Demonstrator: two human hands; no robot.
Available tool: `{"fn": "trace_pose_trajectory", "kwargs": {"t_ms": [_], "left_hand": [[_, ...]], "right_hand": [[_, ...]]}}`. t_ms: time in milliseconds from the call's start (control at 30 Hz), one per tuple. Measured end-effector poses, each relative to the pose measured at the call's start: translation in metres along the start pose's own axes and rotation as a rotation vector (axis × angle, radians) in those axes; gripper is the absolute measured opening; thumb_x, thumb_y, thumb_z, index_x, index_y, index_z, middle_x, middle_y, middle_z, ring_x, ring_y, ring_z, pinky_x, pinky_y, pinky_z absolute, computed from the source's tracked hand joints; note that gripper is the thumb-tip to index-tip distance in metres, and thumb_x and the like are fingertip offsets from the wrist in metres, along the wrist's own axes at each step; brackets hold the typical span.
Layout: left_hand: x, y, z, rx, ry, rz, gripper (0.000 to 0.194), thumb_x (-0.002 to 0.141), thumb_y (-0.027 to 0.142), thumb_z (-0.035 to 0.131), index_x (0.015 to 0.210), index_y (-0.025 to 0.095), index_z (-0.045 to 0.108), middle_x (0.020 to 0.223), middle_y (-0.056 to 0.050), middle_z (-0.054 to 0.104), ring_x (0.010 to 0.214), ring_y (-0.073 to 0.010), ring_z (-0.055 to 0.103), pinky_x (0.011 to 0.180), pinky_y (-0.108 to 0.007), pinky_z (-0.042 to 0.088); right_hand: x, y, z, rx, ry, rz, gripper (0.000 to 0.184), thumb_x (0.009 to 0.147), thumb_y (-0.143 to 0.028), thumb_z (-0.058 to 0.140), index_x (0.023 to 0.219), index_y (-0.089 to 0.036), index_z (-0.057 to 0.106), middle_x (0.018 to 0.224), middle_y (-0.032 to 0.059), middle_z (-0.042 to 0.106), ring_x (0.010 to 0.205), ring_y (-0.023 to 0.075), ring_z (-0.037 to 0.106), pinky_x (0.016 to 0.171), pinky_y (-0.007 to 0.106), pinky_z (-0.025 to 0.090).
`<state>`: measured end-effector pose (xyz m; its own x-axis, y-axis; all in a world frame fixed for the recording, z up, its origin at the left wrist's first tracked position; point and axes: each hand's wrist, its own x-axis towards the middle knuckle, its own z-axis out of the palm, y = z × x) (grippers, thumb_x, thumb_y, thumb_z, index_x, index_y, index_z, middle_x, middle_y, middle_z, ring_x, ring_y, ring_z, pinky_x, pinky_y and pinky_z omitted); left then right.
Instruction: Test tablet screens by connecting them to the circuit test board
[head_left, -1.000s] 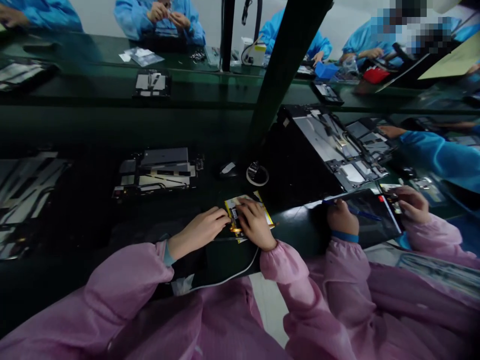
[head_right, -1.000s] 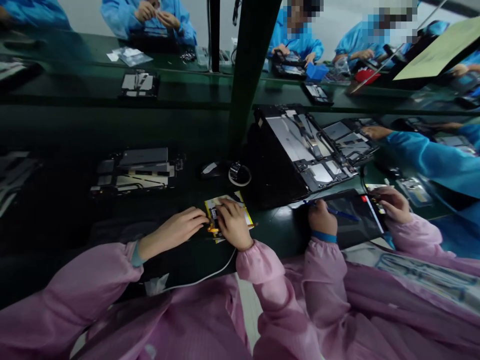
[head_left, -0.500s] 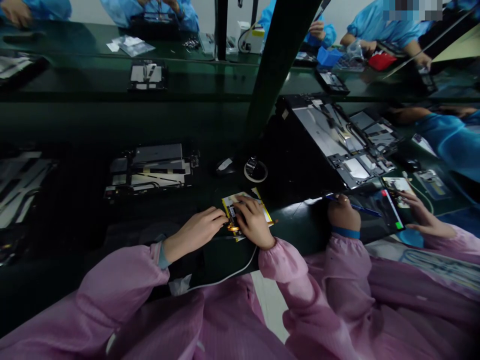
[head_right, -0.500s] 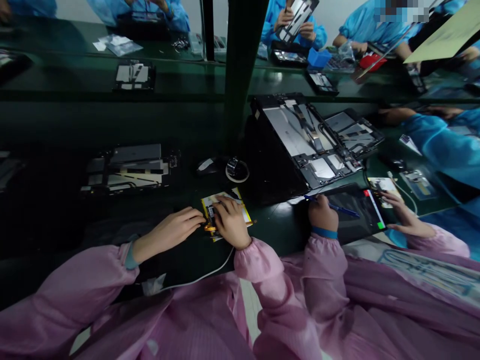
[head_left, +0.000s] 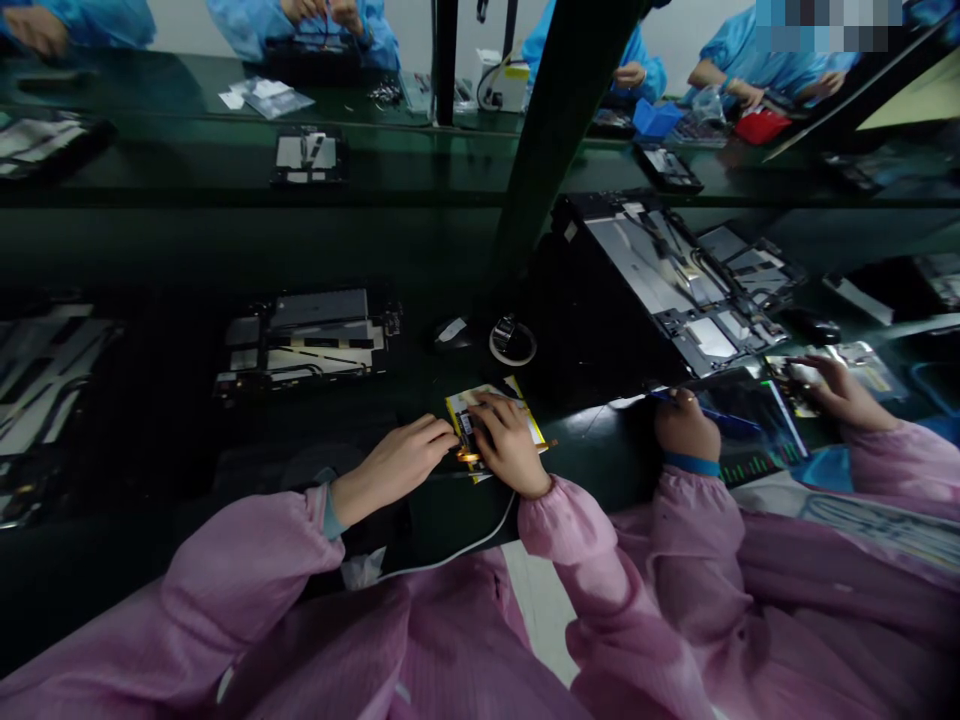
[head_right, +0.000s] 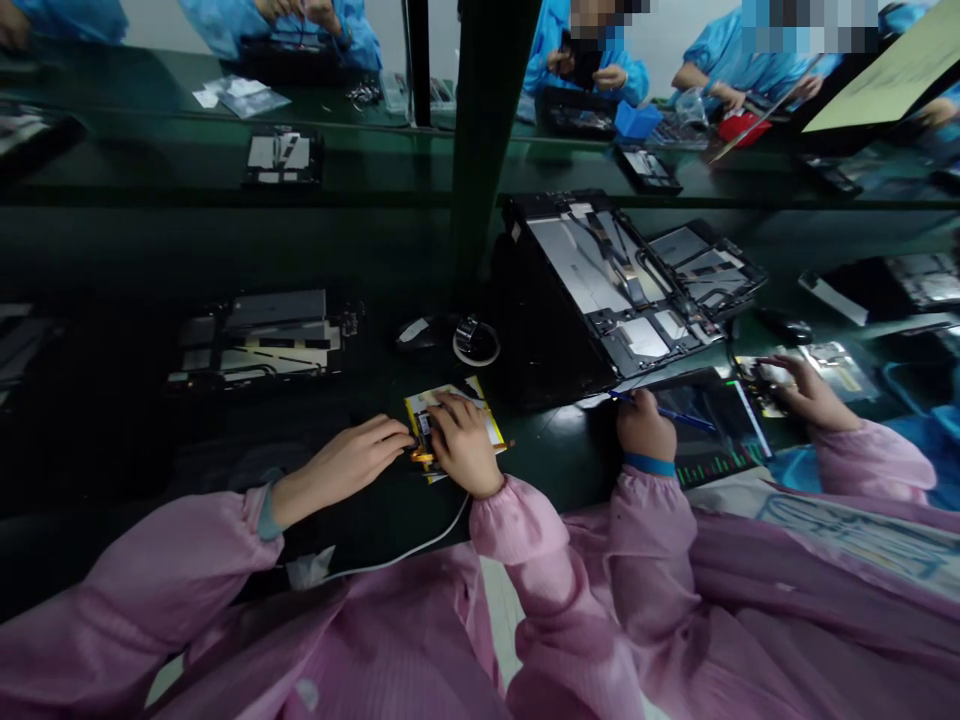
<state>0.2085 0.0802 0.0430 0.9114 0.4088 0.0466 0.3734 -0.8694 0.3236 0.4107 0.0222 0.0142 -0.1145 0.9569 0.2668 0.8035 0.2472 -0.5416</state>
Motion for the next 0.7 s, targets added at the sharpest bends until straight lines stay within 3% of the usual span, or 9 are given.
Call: {"fn": "trace_pose_trajectory", "kwargs": {"t_ms": [167, 367, 533, 700], "left_hand": [[0.002, 0.001, 0.0, 0.016, 0.005, 0.004, 0.023, 0.09, 0.009, 0.048, 0.109, 0.014, 0.06, 0.109, -0.007, 0.063, 0.097, -0.0198, 0.055, 0.085, -0.033, 0.05], [0.004, 0.002, 0.0, -0.002, 0.004, -0.017, 0.022, 0.089, 0.008, 0.049, 0.106, 0.014, 0.061, 0.105, -0.006, 0.063, 0.093, -0.0199, 0.055, 0.08, -0.031, 0.049], [0.005, 0.001, 0.004, -0.008, 0.018, -0.033, 0.022, 0.089, 0.008, 0.048, 0.105, 0.016, 0.061, 0.105, -0.005, 0.063, 0.096, -0.02, 0.054, 0.082, -0.031, 0.049], [0.006, -0.002, 0.007, 0.013, 0.056, -0.006, 0.019, 0.089, 0.009, 0.049, 0.101, 0.016, 0.061, 0.103, -0.006, 0.062, 0.096, -0.0196, 0.055, 0.086, -0.032, 0.049]], "right_hand": [[-0.001, 0.001, -0.005, 0.065, -0.008, -0.022, 0.032, 0.087, -0.015, 0.05, 0.116, -0.018, 0.062, 0.13, 0.0113, 0.057, 0.128, 0.0261, 0.045, 0.107, 0.047, 0.039], [-0.004, 0.01, -0.022, 0.119, -0.168, -0.17, 0.026, 0.089, -0.017, 0.05, 0.102, -0.022, 0.071, 0.136, 0.0069, 0.056, 0.14, 0.0282, 0.034, 0.11, 0.051, 0.036], [-0.006, 0.011, -0.024, 0.027, -0.199, -0.236, 0.026, 0.091, -0.021, 0.052, 0.108, -0.023, 0.071, 0.137, 0.0069, 0.055, 0.138, 0.0292, 0.036, 0.109, 0.052, 0.038], [-0.005, -0.012, -0.015, -0.195, -0.132, -0.288, 0.019, 0.092, -0.023, 0.054, 0.099, -0.019, 0.071, 0.126, 0.0116, 0.061, 0.133, 0.0314, 0.042, 0.109, 0.055, 0.037]]}}
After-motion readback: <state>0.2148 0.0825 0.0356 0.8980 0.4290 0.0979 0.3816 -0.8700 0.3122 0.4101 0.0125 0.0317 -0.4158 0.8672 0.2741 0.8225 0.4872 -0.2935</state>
